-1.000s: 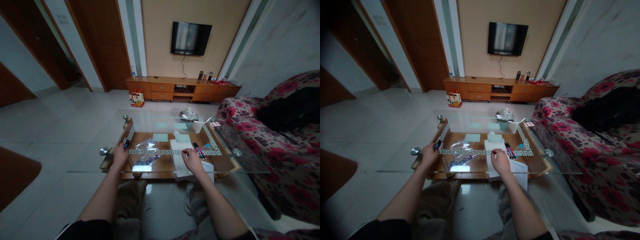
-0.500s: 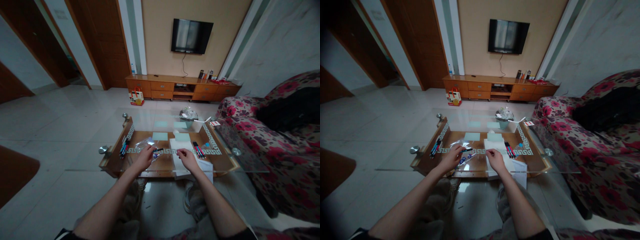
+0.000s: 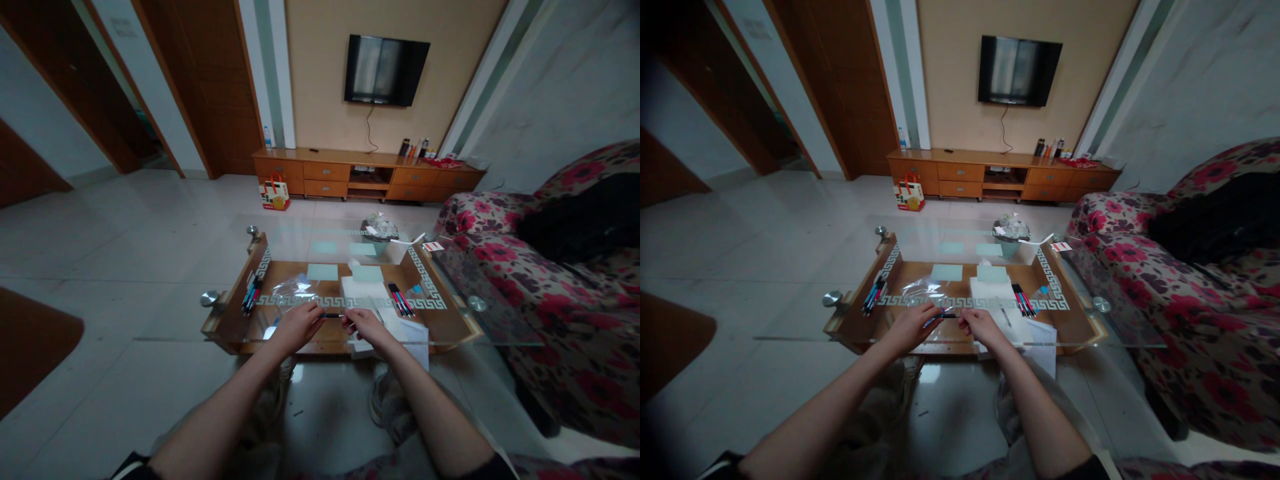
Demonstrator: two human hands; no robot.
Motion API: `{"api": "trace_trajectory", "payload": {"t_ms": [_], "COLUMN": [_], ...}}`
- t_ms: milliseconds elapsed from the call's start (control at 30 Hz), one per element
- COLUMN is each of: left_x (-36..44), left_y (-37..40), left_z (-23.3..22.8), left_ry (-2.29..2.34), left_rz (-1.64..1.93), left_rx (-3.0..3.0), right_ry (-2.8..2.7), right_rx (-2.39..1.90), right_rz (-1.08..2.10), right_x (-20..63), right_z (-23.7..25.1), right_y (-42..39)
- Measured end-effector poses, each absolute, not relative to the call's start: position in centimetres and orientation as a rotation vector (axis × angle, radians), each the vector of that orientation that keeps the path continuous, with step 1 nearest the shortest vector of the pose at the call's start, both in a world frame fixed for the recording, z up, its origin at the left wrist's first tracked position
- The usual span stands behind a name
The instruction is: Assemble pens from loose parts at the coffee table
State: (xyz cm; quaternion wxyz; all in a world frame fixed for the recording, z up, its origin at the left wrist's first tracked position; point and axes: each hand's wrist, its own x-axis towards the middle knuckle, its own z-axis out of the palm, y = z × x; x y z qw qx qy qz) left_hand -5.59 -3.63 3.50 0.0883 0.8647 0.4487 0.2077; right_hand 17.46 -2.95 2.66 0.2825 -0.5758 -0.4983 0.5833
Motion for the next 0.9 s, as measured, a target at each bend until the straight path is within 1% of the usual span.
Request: {"api": "trace_trajectory", "payload": {"t_ms": [200, 500, 700, 900], "left_x": [-5.7, -5.8, -5.6, -5.6], "left_y": [-3.6, -3.5, -3.4, -3.3], "left_z": [3.6, 3.7, 4.1, 4.4], "left_ry": [1.324, 1.318, 1.293, 1.276], "left_rz": [0.568, 0.613, 0.615, 0.626], "left_rx": [2.637, 2.694, 2.724, 2.709], "right_ry": [-1.377, -1.338, -1.366, -1.389], "right_rx": [-1.517, -1.482, -1.477, -1.493], "right_rz": [1.57, 1.632, 1.553, 1.487], "right_x": [17.2, 17.2, 17.4, 17.5], "right_z": [2.3, 2.4, 3.1, 2.8], "right_y": [-3.0, -3.3, -3.4, -3.2]}}
